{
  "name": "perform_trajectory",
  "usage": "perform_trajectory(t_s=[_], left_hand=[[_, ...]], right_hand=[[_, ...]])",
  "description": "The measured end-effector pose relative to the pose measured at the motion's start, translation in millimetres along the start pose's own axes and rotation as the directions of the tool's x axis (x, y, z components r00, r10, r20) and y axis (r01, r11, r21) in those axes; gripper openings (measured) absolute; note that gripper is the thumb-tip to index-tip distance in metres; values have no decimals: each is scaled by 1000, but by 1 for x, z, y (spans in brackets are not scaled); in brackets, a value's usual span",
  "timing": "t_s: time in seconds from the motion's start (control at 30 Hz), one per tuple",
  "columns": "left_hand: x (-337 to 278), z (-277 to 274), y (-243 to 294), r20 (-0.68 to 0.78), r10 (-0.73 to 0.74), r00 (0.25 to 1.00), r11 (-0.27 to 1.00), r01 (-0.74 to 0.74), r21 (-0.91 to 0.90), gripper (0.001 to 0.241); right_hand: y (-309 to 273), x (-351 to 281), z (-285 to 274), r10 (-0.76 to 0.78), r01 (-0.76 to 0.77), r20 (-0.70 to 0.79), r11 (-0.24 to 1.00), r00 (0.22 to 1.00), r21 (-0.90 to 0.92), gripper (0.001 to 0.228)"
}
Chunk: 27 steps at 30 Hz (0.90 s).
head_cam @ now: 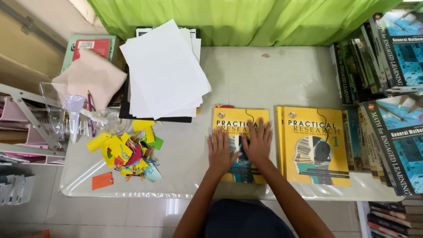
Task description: Applying colored labels to textbooks and organizing them on a table in a library.
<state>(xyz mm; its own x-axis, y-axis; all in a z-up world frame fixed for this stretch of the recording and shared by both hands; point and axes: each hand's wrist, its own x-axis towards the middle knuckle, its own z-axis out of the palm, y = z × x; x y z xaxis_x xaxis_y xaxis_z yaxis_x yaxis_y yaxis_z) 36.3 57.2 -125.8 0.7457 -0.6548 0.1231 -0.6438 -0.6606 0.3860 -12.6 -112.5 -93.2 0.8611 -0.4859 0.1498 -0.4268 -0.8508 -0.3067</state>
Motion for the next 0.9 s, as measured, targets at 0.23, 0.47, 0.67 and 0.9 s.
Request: perform_trajectory(t_s=[0.23,0.47,0.67,0.9], left_hand=[[87,8,-14,11,-16,1000,1000,15,11,111],[168,15,-9,81,-150,985,984,142,105,103],[198,51,-12,-116,-191,975,982,191,-16,47],[258,54,-36,-299,-20,954,999,33,39,48]], right_hand=[[6,10,6,-110,104,96,992,989,65,57],[10,59,20,-227,227,60,974,972,-4,68],[8,125,26,-238,246,127,968,963,-54,70],[3,190,35,-210,219,126,974,969,-63,67]])
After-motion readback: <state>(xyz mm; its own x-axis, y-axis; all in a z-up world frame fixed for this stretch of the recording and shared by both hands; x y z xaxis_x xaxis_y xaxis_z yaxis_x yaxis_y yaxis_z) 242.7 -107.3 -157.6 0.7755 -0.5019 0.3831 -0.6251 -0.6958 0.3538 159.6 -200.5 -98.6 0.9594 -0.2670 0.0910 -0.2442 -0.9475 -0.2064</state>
